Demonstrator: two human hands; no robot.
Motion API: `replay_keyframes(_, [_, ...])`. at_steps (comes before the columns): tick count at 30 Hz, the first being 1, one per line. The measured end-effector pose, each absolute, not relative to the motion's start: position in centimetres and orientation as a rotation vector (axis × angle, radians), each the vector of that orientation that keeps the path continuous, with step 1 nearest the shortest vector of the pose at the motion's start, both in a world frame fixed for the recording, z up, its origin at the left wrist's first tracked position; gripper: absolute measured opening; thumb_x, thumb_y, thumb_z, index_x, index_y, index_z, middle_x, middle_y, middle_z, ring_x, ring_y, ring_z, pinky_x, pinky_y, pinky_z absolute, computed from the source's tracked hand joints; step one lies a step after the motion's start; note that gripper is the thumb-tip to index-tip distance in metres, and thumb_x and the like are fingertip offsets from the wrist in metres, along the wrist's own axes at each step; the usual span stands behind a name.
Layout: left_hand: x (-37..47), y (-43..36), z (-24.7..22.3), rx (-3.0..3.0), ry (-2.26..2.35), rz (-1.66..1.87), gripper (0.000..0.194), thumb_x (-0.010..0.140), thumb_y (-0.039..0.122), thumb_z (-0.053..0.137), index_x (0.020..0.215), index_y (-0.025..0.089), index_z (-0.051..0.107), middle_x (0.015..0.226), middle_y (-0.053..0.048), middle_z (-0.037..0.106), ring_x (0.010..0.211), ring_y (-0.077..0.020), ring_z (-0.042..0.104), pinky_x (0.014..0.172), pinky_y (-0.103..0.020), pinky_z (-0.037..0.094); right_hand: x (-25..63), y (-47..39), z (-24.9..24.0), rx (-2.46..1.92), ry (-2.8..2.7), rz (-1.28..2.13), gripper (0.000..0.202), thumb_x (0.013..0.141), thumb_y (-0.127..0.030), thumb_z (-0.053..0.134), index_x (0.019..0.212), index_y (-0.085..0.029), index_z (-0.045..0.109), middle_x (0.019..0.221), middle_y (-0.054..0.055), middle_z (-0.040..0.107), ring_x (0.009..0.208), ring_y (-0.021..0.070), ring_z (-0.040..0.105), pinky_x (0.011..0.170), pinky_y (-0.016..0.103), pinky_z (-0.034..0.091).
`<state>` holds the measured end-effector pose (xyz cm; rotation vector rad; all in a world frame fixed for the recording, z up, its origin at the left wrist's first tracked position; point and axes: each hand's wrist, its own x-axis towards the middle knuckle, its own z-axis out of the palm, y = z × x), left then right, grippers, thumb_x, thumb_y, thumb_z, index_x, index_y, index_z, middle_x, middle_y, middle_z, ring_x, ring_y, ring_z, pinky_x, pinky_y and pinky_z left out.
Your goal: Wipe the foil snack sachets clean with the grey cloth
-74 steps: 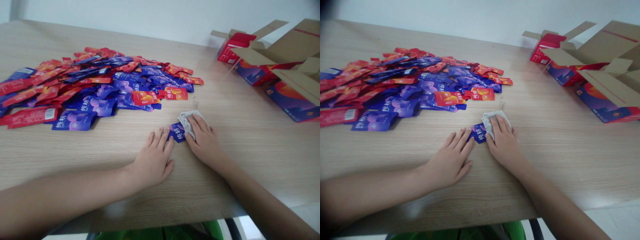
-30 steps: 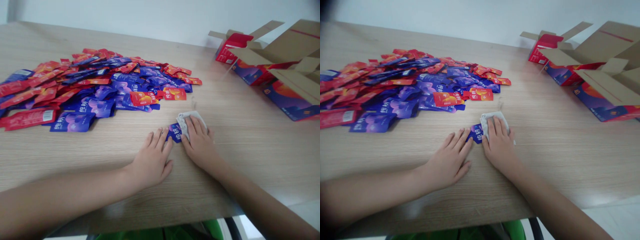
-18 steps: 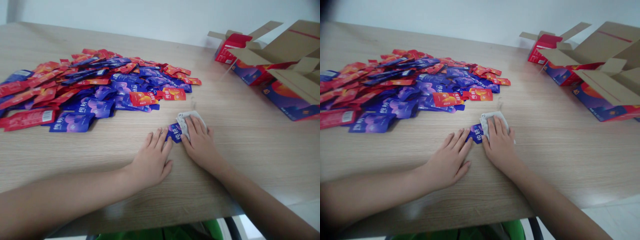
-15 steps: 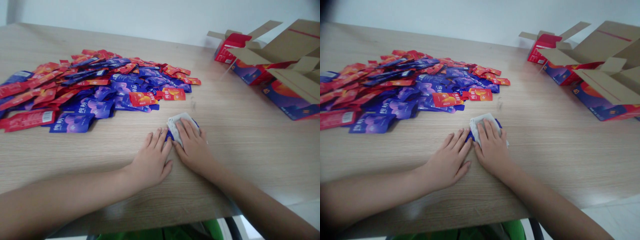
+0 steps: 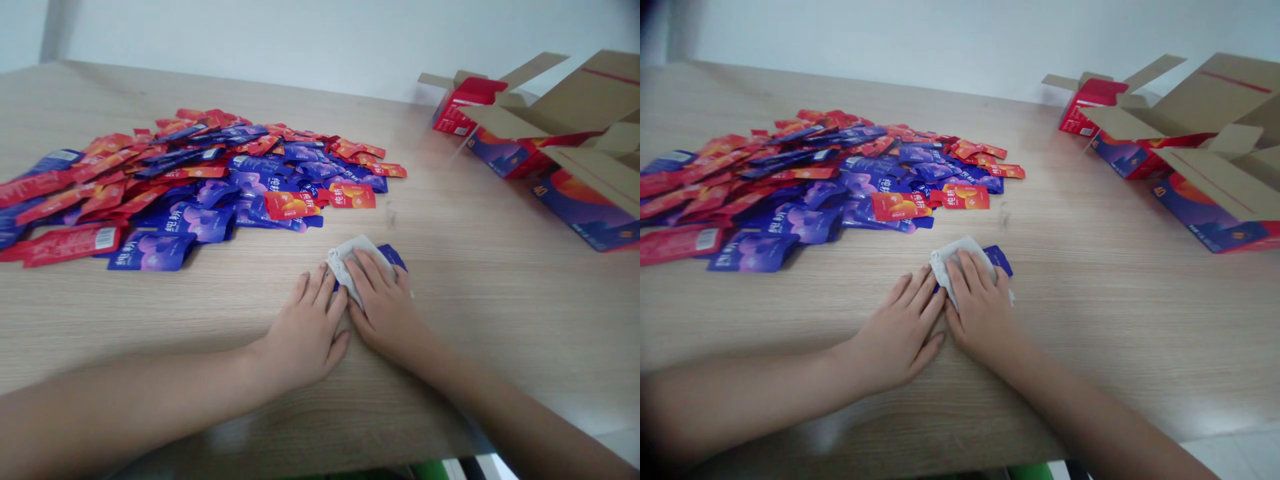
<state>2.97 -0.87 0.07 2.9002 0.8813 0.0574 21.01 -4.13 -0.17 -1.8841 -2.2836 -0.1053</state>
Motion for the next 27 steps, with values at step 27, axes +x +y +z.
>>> replay_keyframes(27, [3.0,-0.8,0.2,2.891,0.882,0.052,0.061,0.094,0.044,0.039,0.141,0.005,0.041,0.153,-0.026,0.03,0.145,-0.0408,0.02,0.115,-0.056,0.019,21.2,-4.2,0.1,-1.848,-2.339,-0.055,0.054,0.096,-0.037,0.035,0.147,-0.018,0.035,0.157,0.011,0.031,0.144,0.0257,0.026,0.109,0.051,0.024])
